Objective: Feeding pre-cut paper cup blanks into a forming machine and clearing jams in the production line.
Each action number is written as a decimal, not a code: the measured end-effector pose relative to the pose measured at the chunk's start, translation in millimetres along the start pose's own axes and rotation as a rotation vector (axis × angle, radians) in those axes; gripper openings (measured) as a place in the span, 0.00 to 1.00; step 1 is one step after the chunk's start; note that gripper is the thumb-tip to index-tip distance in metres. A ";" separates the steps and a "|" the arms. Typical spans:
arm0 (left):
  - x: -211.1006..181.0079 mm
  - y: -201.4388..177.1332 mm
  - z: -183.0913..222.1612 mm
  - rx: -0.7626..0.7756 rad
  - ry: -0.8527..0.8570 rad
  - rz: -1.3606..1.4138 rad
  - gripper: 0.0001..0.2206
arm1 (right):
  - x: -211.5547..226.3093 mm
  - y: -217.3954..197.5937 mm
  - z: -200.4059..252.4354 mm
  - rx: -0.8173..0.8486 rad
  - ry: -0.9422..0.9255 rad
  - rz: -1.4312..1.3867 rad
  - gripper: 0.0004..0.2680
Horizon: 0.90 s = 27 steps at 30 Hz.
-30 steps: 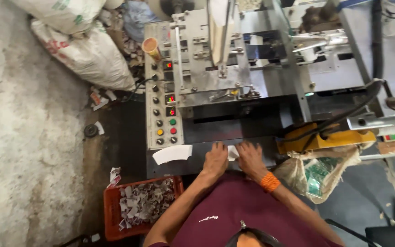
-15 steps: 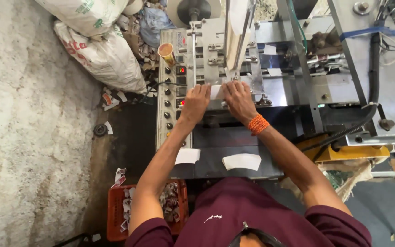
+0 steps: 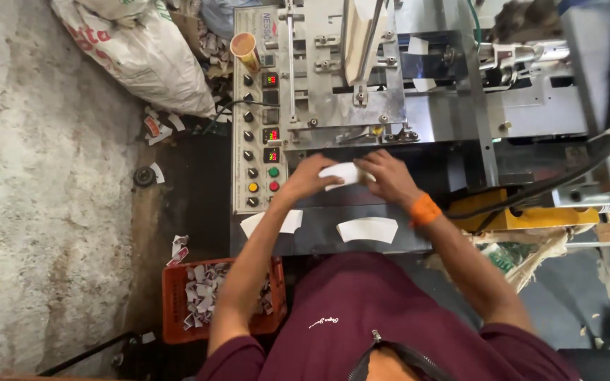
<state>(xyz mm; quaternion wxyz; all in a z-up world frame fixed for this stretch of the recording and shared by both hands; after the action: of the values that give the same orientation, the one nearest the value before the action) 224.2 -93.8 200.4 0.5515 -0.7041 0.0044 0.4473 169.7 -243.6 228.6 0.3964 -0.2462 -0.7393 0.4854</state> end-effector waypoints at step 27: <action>-44.6 185.3 64.6 0.124 -0.133 -0.382 0.21 | 2.4 153.5 149.2 0.342 0.497 0.094 0.24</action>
<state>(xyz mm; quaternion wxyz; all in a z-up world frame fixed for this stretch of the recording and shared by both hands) 64.5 -137.7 86.0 0.6678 -0.6257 -0.1381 0.3788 42.0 -257.3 57.3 0.5779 -0.3210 -0.5152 0.5455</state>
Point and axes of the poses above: each hand's wrist, its own z-axis away from the middle knuckle, its own y-axis out of the palm, x = y × z, the point moved 9 cm from there along -z, towards the middle knuckle, and after that the axes turned 13 degrees about x, right-handed, at the moved point
